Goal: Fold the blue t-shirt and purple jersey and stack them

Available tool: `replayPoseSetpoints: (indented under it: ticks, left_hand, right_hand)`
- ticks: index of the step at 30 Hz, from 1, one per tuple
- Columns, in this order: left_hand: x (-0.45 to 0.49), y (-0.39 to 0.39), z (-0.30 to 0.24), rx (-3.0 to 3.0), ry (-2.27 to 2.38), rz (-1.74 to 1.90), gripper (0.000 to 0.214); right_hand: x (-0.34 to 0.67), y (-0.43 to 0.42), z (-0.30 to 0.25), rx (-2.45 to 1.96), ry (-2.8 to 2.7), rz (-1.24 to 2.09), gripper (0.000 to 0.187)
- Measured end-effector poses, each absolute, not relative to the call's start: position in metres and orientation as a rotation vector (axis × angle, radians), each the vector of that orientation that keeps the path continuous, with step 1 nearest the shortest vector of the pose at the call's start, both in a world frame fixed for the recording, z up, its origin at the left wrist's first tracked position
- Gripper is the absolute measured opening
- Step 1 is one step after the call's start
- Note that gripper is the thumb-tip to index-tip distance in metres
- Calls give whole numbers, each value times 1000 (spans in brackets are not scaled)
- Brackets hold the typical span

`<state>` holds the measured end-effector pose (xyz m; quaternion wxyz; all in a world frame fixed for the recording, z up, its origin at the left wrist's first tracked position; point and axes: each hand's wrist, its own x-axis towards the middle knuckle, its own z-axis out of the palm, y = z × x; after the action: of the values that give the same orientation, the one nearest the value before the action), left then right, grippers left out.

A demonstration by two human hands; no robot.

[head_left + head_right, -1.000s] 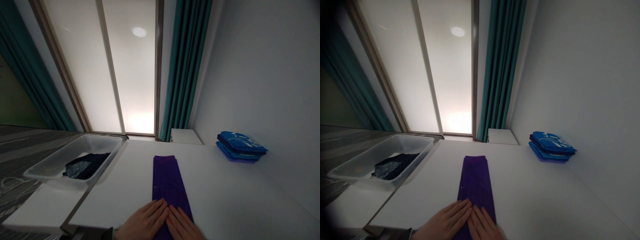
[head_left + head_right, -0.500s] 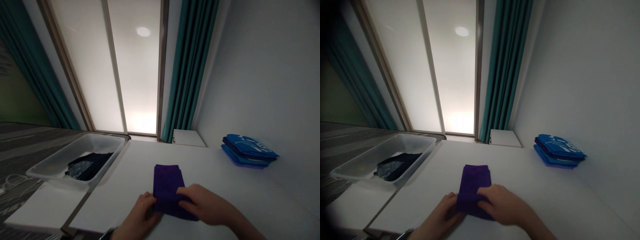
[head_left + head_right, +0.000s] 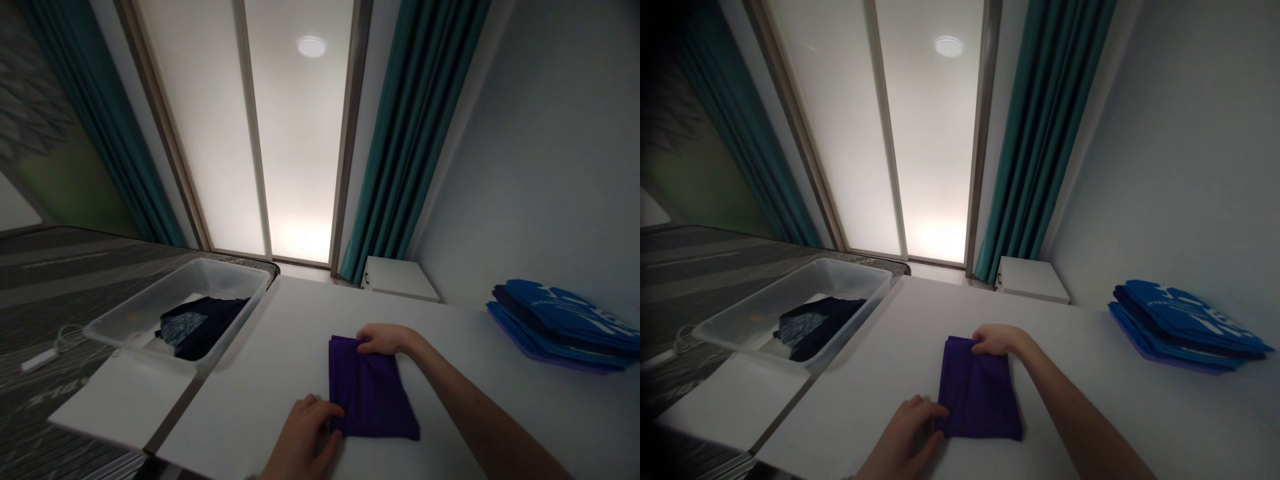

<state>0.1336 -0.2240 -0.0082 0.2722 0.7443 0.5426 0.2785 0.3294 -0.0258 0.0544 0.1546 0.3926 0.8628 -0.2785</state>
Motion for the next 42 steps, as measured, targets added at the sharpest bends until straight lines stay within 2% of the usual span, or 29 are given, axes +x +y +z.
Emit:
replayPoseSetpoints:
  ticks: [29, 35, 42]
  left_hand:
    - [136, -224, 1, 1949, 1509, 788, 26]
    - [133, -220, 7, 1895, 1479, 801, 26]
    - [131, -213, 12, 1845, 1445, 783, 27]
  right_hand:
    - [333, -27, 53, 1205, 2555, -736, 26]
    - [332, -37, 55, 1311, 2623, -533, 24]
    - [331, -57, 31, 1516, 2673, -188, 26]
